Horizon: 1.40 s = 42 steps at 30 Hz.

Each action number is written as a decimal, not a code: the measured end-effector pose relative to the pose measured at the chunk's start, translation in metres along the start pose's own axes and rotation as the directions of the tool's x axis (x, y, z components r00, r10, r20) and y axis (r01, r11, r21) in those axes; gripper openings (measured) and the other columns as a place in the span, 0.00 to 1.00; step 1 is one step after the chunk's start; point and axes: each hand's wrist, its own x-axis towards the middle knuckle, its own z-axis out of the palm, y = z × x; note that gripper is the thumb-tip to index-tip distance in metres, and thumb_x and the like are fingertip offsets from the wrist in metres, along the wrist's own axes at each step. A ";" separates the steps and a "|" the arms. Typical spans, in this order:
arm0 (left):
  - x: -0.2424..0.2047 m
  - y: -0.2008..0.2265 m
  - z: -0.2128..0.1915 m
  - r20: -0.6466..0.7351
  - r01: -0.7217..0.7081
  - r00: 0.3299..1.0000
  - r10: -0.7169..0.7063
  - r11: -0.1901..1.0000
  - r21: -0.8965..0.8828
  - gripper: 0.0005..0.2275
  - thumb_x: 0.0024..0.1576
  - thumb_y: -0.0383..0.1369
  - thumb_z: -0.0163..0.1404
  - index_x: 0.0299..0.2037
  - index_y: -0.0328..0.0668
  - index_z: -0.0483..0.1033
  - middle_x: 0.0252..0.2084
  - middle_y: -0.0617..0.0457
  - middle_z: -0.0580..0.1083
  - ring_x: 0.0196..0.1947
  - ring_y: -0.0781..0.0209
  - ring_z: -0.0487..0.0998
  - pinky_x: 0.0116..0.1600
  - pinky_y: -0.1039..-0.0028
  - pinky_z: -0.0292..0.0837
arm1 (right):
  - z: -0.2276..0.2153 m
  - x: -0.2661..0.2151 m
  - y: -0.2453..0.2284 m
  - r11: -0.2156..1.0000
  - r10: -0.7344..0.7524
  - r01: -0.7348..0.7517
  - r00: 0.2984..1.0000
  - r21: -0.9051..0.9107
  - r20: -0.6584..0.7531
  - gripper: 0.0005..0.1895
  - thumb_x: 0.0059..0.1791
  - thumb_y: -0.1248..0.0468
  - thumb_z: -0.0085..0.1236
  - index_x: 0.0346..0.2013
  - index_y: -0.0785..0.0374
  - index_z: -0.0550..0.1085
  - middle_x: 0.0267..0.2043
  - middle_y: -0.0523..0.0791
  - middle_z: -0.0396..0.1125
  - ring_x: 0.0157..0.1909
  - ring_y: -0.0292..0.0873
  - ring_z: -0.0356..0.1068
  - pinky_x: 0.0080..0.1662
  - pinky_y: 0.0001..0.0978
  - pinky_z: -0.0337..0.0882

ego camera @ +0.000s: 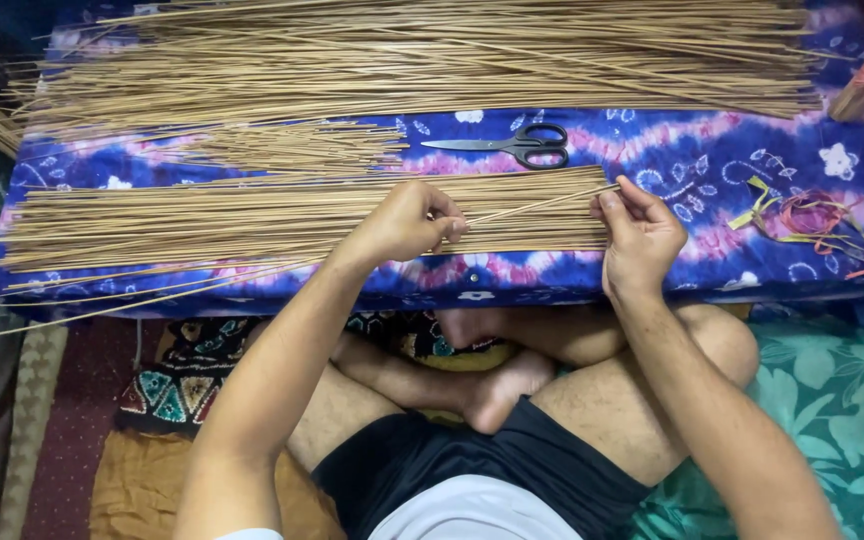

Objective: The person cuts a stick using shears, places it onto a bundle of sticks, and aligns the ends by hand before repeating the process with another stick.

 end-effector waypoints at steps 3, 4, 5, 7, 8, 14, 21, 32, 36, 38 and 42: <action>-0.002 0.002 0.001 0.003 -0.010 1.000 0.010 1.000 0.018 0.05 0.56 0.26 0.54 0.33 0.36 0.84 0.21 0.47 0.78 0.21 0.59 0.83 0.34 0.71 0.77 | -0.005 0.001 0.001 1.000 0.014 -0.014 1.000 -0.025 0.008 0.15 0.52 0.78 0.63 0.53 0.71 0.76 0.41 0.54 0.75 0.41 0.44 0.79 0.45 0.32 0.85; -0.002 0.002 0.000 0.001 -0.010 1.000 0.010 1.000 0.017 0.05 0.56 0.26 0.54 0.33 0.36 0.84 0.21 0.47 0.78 0.21 0.59 0.83 0.34 0.71 0.77 | -0.005 0.001 -0.005 1.000 0.014 -0.014 1.000 -0.025 0.010 0.15 0.52 0.78 0.63 0.53 0.71 0.76 0.41 0.54 0.75 0.41 0.44 0.79 0.45 0.32 0.85; -0.002 0.003 -0.002 -0.001 -0.038 0.999 0.038 0.998 0.042 0.05 0.56 0.26 0.54 0.33 0.37 0.84 0.21 0.47 0.77 0.21 0.59 0.83 0.35 0.70 0.77 | -0.005 0.002 -0.010 0.995 -0.016 0.024 0.997 -0.100 0.080 0.17 0.51 0.77 0.64 0.55 0.70 0.75 0.46 0.54 0.74 0.46 0.43 0.78 0.50 0.33 0.82; -0.003 0.002 -0.001 -0.005 -0.066 0.998 0.067 0.996 0.067 0.05 0.56 0.26 0.54 0.33 0.37 0.84 0.21 0.47 0.77 0.21 0.59 0.83 0.36 0.69 0.77 | 0.001 0.002 -0.032 0.983 -0.043 0.069 0.987 -0.170 0.155 0.19 0.51 0.77 0.65 0.56 0.69 0.74 0.51 0.53 0.74 0.51 0.42 0.76 0.55 0.33 0.80; -0.003 0.001 0.001 -0.008 -0.099 0.995 0.101 0.986 0.133 0.05 0.55 0.28 0.54 0.30 0.41 0.84 0.20 0.50 0.77 0.23 0.57 0.83 0.36 0.69 0.77 | 0.007 0.002 -0.048 0.871 -0.280 0.363 0.921 -0.332 0.271 0.23 0.50 0.76 0.65 0.59 0.73 0.71 0.58 0.58 0.67 0.60 0.53 0.68 0.62 0.45 0.69; 0.005 0.000 0.026 -0.050 -0.301 0.934 0.354 0.855 0.421 0.03 0.54 0.29 0.55 0.29 0.42 0.81 0.25 0.46 0.78 0.32 0.40 0.83 0.39 0.57 0.78 | 0.055 -0.010 -0.080 0.488 -0.204 0.775 0.550 -0.402 0.810 0.16 0.51 0.66 0.59 0.54 0.66 0.77 0.55 0.52 0.70 0.59 0.58 0.69 0.63 0.52 0.62; 0.012 -0.022 0.047 -0.207 -0.189 0.836 0.508 0.620 0.761 0.04 0.62 0.35 0.48 0.37 0.54 0.76 0.32 0.58 0.71 0.28 0.46 0.82 0.33 0.57 0.80 | 0.079 -0.005 -0.075 0.343 0.080 0.849 0.400 -0.402 0.913 0.09 0.56 0.63 0.50 0.47 0.60 0.75 0.34 0.48 0.70 0.40 0.58 0.74 0.42 0.50 0.71; -0.012 -0.043 0.014 -0.248 -0.151 0.830 0.499 0.630 0.762 0.02 0.61 0.34 0.52 0.36 0.53 0.76 0.30 0.56 0.71 0.29 0.44 0.82 0.31 0.56 0.78 | 0.026 0.023 -0.083 0.351 0.160 0.783 0.490 -0.513 0.857 0.08 0.54 0.67 0.52 0.47 0.61 0.76 0.35 0.50 0.72 0.43 0.57 0.76 0.44 0.47 0.74; -0.001 -0.051 0.023 -0.278 -0.154 0.791 0.545 0.618 0.771 0.04 0.61 0.36 0.52 0.33 0.55 0.75 0.28 0.58 0.71 0.28 0.47 0.81 0.29 0.58 0.78 | 0.042 0.016 -0.079 0.389 0.173 0.769 0.479 -0.507 0.860 0.08 0.56 0.65 0.51 0.46 0.63 0.77 0.35 0.52 0.73 0.43 0.58 0.77 0.44 0.47 0.75; 0.006 -0.047 0.031 -0.284 -0.146 0.777 0.562 0.600 0.787 0.05 0.61 0.36 0.52 0.33 0.56 0.75 0.28 0.59 0.71 0.27 0.49 0.81 0.29 0.60 0.78 | 0.063 0.005 -0.080 0.381 0.151 0.797 0.447 -0.469 0.882 0.09 0.55 0.64 0.51 0.47 0.63 0.76 0.36 0.52 0.73 0.43 0.58 0.76 0.43 0.49 0.74; 0.011 -0.038 0.046 -0.278 -0.165 0.771 0.572 0.603 0.781 0.05 0.61 0.36 0.51 0.32 0.57 0.74 0.28 0.58 0.70 0.25 0.47 0.80 0.28 0.61 0.77 | 0.089 -0.014 -0.072 0.304 0.052 0.878 0.372 -0.370 0.927 0.05 0.55 0.64 0.47 0.42 0.59 0.72 0.33 0.48 0.68 0.40 0.58 0.74 0.39 0.50 0.72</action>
